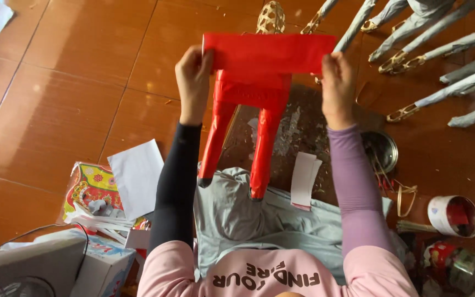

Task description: Applying adhesive and paper strips to a paper-mache animal figure to decorate or reinforce it.

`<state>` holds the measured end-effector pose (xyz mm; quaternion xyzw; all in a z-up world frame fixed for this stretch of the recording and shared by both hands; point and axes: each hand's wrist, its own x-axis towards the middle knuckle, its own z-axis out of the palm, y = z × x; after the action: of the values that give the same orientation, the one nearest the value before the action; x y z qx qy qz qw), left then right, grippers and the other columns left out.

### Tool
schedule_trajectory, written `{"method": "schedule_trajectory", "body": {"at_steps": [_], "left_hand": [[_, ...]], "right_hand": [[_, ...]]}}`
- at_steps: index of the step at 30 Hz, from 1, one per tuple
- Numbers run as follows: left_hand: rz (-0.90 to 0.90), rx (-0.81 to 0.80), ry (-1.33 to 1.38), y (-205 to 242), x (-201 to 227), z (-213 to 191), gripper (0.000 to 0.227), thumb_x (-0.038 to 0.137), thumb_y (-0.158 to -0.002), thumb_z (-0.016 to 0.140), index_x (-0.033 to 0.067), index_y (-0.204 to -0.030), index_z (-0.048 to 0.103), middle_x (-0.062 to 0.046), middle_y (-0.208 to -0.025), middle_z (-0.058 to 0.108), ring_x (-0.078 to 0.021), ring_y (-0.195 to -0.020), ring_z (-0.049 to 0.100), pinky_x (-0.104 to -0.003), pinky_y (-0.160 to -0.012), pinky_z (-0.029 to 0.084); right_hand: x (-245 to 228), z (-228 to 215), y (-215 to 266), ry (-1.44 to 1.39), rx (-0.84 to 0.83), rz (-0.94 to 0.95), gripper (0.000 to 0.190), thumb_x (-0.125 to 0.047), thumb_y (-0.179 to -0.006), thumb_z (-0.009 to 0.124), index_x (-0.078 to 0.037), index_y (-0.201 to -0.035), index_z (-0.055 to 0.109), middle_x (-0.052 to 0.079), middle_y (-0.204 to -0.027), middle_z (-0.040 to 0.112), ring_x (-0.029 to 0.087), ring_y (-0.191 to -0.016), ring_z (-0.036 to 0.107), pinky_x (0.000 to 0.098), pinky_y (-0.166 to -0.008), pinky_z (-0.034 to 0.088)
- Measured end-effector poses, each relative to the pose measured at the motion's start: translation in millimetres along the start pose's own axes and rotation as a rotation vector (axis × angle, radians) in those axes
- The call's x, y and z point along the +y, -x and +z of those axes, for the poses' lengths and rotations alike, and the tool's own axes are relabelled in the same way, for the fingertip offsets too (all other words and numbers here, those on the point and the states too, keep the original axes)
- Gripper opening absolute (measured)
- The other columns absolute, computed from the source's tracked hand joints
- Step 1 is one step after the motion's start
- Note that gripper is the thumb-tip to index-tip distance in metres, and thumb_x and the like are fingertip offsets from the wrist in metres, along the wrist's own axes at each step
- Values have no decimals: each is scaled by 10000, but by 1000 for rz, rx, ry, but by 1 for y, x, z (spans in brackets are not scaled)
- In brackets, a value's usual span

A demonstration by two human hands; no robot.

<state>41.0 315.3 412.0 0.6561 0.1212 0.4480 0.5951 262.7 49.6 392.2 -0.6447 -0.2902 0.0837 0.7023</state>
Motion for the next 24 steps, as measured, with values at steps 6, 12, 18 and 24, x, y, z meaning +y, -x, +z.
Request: {"method": "schedule_trajectory", "body": {"at_steps": [6,12,18,24], "left_hand": [[295,-118,-206,-55,-52,1,525,44,-1112,537,213,-1579,366,-116,-1464,533,-110,-841,678,-284,-750,570],[57,-285,-487,-40,-69,-3,620,-69,-1017,462,203,-1574,448,-133,-1396,677,-265,-919,739,-360,-853,588],[123,-316,-463,-36,-85,-5,524,-100,-977,480,101,-1443,611,-193,-1399,658,-292,-1339,654,-348,-1097,538],[47,-375,-422,-37,-91,-10,402,-18,-1041,506,51,-1430,585,-186,-1393,671,-269,-1336,634,-346,-1098,507]], "right_hand": [[60,32,-19,74,76,3,297,-288,-1163,523,-143,-909,573,-73,-768,500,57,-640,469,247,-552,402],[32,46,3,89,120,132,281,-235,-1115,538,-77,-883,548,-51,-733,522,61,-616,514,265,-542,410],[56,51,3,289,117,-207,208,-170,-1127,581,-5,-1000,586,45,-911,673,151,-832,604,305,-782,503],[46,70,6,477,140,-521,348,-24,-1088,498,93,-1415,527,282,-1348,634,348,-1244,619,413,-1074,488]]}}
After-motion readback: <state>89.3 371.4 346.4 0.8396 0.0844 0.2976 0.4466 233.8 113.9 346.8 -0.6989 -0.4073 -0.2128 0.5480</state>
